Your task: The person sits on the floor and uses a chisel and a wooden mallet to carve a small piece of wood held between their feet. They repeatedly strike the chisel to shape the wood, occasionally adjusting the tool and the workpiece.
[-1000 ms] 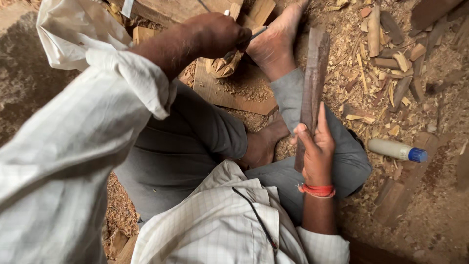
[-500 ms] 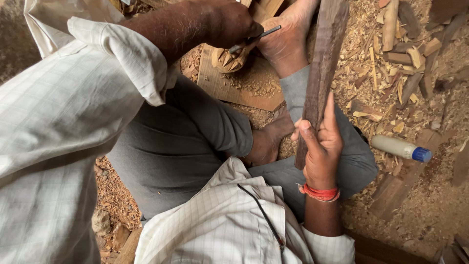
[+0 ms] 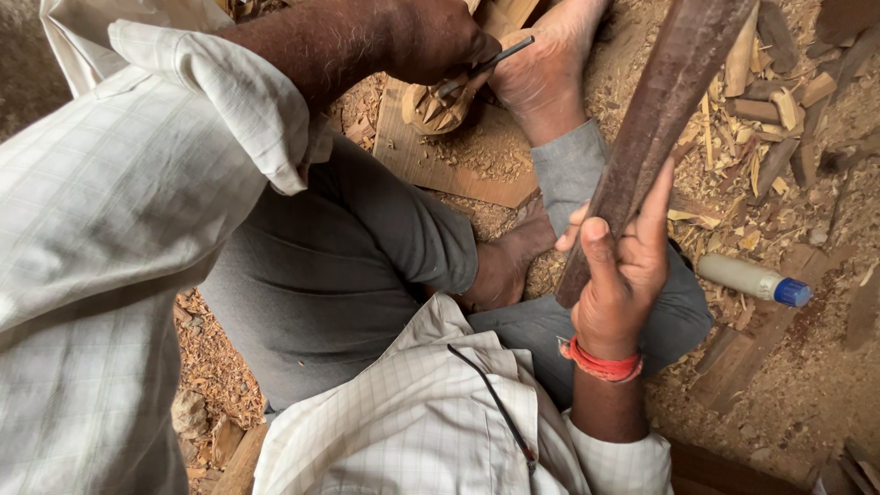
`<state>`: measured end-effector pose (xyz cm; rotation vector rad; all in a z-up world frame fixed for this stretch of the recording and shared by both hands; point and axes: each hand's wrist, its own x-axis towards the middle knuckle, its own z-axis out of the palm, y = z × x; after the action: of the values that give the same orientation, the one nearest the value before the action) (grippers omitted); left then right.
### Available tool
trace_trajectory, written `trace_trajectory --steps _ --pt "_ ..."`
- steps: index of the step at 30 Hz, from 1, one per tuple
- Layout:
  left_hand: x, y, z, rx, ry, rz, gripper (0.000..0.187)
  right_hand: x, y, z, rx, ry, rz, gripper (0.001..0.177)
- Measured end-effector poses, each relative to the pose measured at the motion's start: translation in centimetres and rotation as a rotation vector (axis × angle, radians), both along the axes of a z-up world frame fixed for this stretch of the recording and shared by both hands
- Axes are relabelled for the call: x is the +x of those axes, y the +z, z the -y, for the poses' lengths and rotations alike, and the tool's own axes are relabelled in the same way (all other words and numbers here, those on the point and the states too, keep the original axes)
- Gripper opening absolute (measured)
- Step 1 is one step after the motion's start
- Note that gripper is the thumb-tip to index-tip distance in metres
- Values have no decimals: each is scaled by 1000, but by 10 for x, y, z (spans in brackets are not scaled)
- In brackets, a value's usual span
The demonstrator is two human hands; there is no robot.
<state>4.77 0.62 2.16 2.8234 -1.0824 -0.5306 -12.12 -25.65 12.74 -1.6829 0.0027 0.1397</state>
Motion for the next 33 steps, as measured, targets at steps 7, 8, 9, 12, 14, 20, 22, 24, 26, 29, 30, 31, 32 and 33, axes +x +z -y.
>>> trace_trajectory --steps 7,8,9,12,14,20,22,24,26,29,30,31,32,33 --pt "0 -1 3 -70 -27 -44 29 12 -10 -4 -277 85 -7 79" --pt "1 -1 4 -63 -28 -88 28 14 -10 -6 -324 102 -10 78" --pt "0 -2 4 -59 -27 -139 26 15 -10 -9 -372 122 -20 77" --pt "-1 -5 4 -20 8 -132 28 19 -9 -17 -131 -39 -3 82" --pt "-1 -4 6 -40 1 -95 26 23 -6 -20 -368 168 23 75" --pt "-8 -5 0 -121 40 -139 24 25 6 -22 -262 67 -15 78" --pt "-9 -6 -4 -144 48 -87 22 25 3 -22 -288 97 35 79" --pt "-9 -8 -6 -196 28 -49 19 27 0 -18 -524 305 78 80" --pt "-11 -9 -9 -239 32 -69 16 28 0 -8 -503 294 22 81" --pt "-27 -12 -19 -235 -12 66 20 21 -4 6 -349 186 -12 82" --pt "-31 -11 -24 -223 -43 144 23 16 -7 11 -283 144 -17 83" --pt "-35 -8 -31 -257 -11 90 22 13 -12 16 -221 112 -41 83" --pt "-40 -5 -38 -291 21 37 21 8 -17 21 -155 82 -61 83" --pt "-48 -3 -44 -327 47 -22 20 2 -22 27 -91 47 -95 84"
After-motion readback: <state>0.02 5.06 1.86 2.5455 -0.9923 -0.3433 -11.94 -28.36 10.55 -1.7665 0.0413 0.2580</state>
